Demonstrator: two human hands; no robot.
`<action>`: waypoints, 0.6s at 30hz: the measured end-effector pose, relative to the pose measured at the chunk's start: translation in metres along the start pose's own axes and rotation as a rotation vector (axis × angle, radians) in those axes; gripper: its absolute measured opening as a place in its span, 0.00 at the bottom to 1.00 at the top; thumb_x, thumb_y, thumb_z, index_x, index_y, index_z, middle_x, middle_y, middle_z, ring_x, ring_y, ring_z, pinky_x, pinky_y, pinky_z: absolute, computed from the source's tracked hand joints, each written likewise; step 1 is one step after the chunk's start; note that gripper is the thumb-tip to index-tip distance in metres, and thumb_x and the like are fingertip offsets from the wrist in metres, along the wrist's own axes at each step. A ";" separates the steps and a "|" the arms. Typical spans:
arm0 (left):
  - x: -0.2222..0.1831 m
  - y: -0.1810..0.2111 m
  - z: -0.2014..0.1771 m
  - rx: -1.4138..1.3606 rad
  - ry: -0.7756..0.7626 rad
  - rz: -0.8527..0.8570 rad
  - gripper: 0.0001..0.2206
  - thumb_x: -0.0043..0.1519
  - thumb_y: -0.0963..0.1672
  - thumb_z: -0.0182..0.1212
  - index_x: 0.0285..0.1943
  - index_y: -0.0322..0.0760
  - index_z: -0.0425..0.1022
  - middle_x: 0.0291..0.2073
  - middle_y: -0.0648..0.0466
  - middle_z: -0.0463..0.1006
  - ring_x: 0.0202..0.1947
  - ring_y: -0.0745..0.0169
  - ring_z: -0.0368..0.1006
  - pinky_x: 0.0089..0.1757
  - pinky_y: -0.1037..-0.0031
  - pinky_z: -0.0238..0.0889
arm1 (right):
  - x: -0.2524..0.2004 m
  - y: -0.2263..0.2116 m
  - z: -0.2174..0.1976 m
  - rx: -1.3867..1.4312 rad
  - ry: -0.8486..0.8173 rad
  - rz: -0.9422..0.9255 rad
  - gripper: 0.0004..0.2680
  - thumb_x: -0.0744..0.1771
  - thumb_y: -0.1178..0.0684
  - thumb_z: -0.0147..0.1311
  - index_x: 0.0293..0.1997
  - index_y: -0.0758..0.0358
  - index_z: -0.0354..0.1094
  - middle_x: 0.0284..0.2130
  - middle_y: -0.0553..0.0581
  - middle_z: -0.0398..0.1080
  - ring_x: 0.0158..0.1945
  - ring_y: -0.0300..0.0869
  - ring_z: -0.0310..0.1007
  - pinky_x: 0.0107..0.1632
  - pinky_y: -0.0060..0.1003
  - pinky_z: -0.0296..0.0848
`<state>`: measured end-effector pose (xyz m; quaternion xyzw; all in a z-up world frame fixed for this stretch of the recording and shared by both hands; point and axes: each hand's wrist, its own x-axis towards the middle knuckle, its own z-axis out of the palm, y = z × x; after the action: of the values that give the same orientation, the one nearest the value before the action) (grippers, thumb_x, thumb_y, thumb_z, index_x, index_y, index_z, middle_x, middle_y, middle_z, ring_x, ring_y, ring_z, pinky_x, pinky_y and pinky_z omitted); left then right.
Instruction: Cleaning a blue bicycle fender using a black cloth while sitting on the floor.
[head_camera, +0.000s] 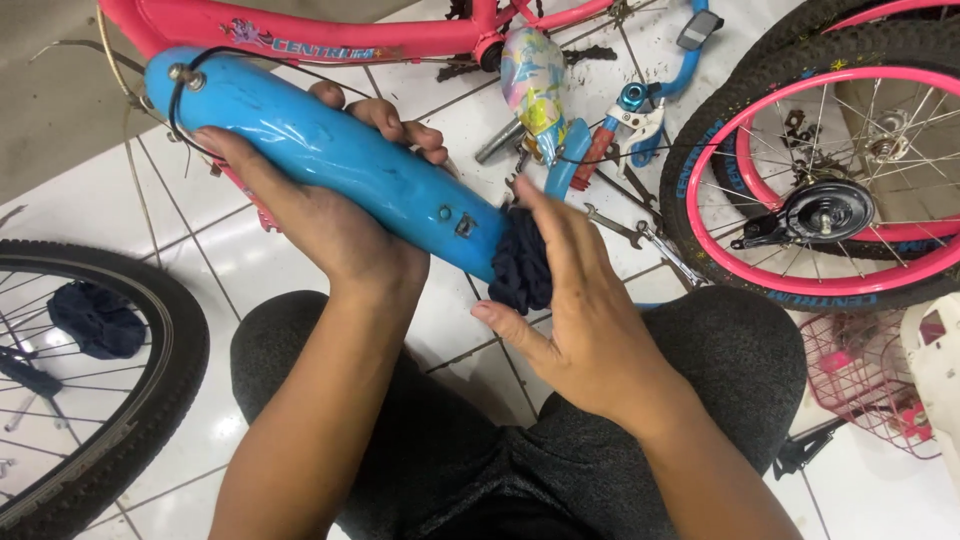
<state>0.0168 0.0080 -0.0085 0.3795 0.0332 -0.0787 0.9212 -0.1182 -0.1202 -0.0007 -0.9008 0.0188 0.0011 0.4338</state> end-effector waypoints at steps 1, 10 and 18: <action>0.000 0.000 0.000 0.001 -0.001 0.001 0.32 0.53 0.64 0.39 0.42 0.38 0.69 0.23 0.51 0.73 0.25 0.55 0.73 0.34 0.64 0.70 | -0.004 0.004 0.000 0.000 0.001 -0.001 0.31 0.69 0.40 0.50 0.75 0.67 0.37 0.65 0.76 0.54 0.68 0.67 0.59 0.64 0.65 0.58; 0.005 -0.004 -0.003 -0.067 0.051 -0.096 0.31 0.57 0.63 0.35 0.45 0.38 0.67 0.24 0.50 0.72 0.28 0.52 0.74 0.36 0.61 0.70 | -0.005 -0.003 -0.023 0.084 0.417 0.066 0.15 0.72 0.52 0.42 0.61 0.76 0.65 0.53 0.69 0.74 0.47 0.50 0.77 0.50 0.39 0.72; 0.005 -0.008 -0.007 -0.042 0.066 -0.105 0.31 0.54 0.64 0.39 0.44 0.38 0.65 0.25 0.50 0.71 0.28 0.52 0.74 0.35 0.61 0.70 | -0.015 0.004 -0.028 -0.012 0.646 0.044 0.11 0.72 0.58 0.47 0.53 0.83 0.63 0.52 0.70 0.74 0.34 0.45 0.72 0.43 0.37 0.70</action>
<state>0.0202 0.0062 -0.0196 0.3604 0.0849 -0.1136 0.9220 -0.1336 -0.1441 0.0146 -0.8564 0.1750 -0.2755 0.4000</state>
